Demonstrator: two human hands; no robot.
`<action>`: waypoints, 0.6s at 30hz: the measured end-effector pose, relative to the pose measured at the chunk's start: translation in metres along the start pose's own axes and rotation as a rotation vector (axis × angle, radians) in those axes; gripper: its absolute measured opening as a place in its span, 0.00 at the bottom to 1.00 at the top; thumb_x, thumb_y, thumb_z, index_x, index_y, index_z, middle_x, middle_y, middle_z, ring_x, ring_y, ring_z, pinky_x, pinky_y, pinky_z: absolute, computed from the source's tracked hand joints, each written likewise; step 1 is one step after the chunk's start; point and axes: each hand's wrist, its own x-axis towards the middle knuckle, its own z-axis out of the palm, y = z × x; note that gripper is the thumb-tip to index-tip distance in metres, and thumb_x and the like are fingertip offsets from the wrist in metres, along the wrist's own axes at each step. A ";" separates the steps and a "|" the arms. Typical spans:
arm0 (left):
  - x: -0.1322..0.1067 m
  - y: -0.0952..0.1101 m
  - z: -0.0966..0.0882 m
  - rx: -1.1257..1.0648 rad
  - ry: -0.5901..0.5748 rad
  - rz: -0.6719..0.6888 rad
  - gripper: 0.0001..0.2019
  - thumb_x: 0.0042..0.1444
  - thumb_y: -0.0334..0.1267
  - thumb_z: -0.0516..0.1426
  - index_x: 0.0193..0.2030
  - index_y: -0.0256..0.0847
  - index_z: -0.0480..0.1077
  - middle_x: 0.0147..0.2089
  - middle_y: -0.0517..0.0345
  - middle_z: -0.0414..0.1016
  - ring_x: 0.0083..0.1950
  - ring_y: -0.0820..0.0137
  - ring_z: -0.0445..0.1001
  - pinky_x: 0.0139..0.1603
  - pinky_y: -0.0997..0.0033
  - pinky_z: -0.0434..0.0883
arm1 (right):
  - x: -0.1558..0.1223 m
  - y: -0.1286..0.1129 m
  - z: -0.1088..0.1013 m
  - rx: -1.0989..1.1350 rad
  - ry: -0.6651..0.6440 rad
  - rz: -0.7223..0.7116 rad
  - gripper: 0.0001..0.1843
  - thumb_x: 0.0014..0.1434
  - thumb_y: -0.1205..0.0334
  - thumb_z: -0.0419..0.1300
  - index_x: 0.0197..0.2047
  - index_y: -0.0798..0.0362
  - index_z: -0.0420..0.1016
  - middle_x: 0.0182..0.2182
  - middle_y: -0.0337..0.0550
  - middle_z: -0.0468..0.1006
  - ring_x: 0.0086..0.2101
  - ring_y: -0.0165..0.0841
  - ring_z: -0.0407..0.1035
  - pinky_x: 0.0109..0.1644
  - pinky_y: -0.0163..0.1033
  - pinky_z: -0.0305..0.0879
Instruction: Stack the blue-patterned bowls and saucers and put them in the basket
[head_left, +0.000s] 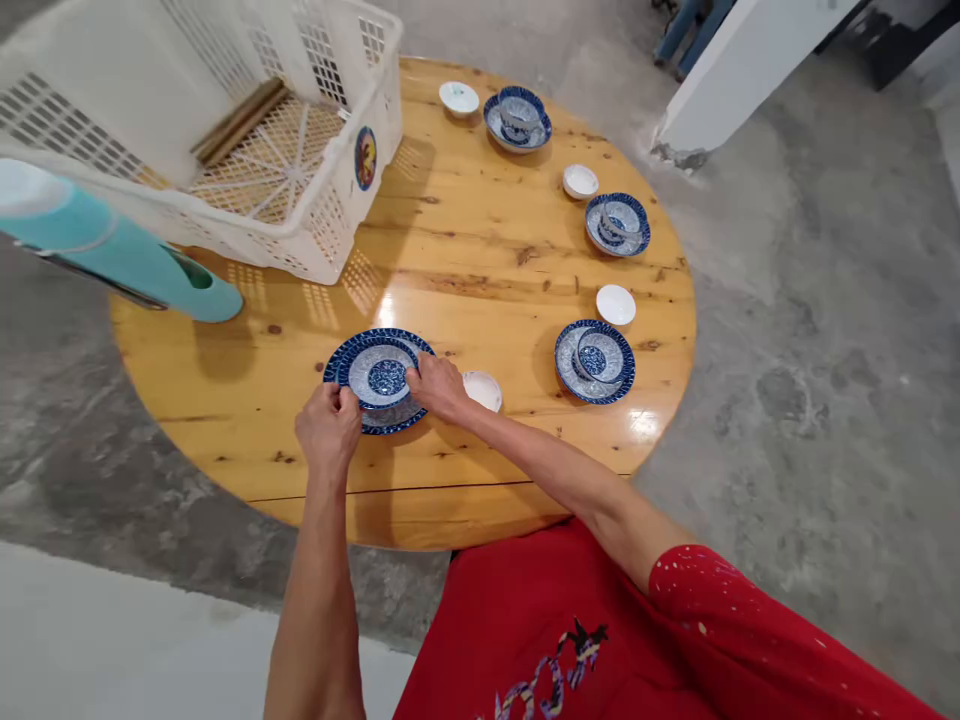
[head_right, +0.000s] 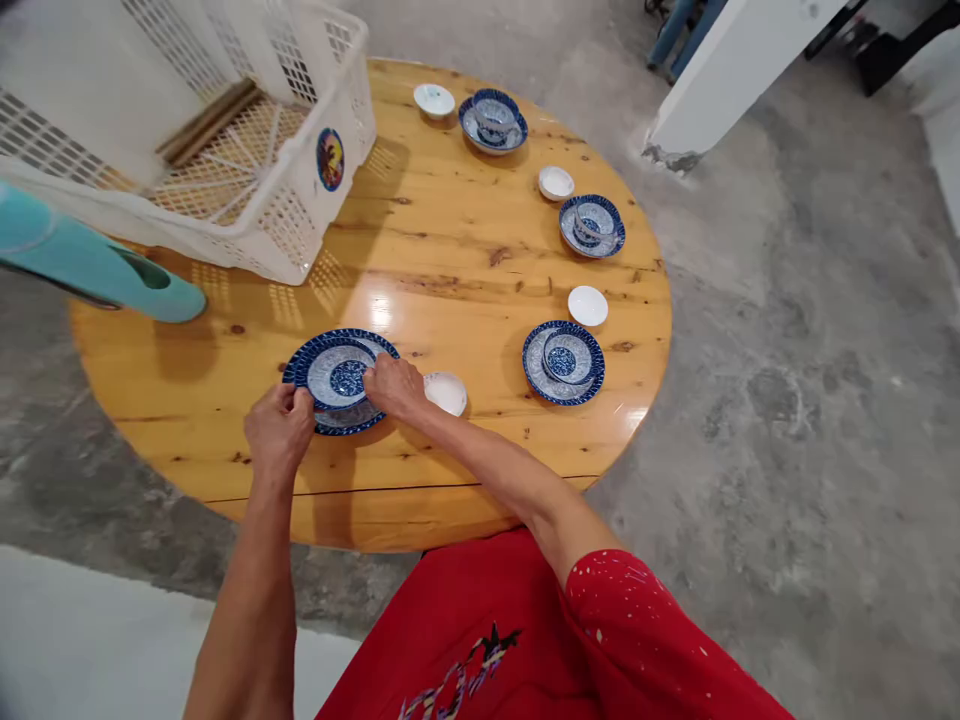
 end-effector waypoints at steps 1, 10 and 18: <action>-0.001 0.003 -0.002 0.058 0.026 0.021 0.12 0.57 0.41 0.49 0.30 0.41 0.70 0.28 0.55 0.75 0.34 0.63 0.73 0.35 0.68 0.64 | -0.002 0.000 -0.001 -0.008 0.011 -0.004 0.18 0.68 0.56 0.44 0.47 0.54 0.71 0.43 0.54 0.80 0.42 0.44 0.73 0.44 0.42 0.65; -0.041 0.088 0.006 0.063 0.046 0.245 0.10 0.59 0.39 0.50 0.32 0.41 0.71 0.25 0.58 0.73 0.29 0.68 0.71 0.33 0.71 0.58 | -0.050 0.075 -0.055 0.072 0.218 -0.004 0.14 0.67 0.60 0.46 0.38 0.53 0.71 0.31 0.43 0.76 0.31 0.34 0.68 0.36 0.36 0.55; -0.099 0.217 0.075 -0.107 -0.235 0.371 0.11 0.61 0.38 0.50 0.31 0.41 0.71 0.26 0.57 0.76 0.29 0.70 0.73 0.33 0.73 0.59 | -0.098 0.224 -0.139 0.012 0.474 0.001 0.15 0.64 0.59 0.48 0.27 0.50 0.64 0.20 0.38 0.65 0.24 0.32 0.59 0.32 0.37 0.48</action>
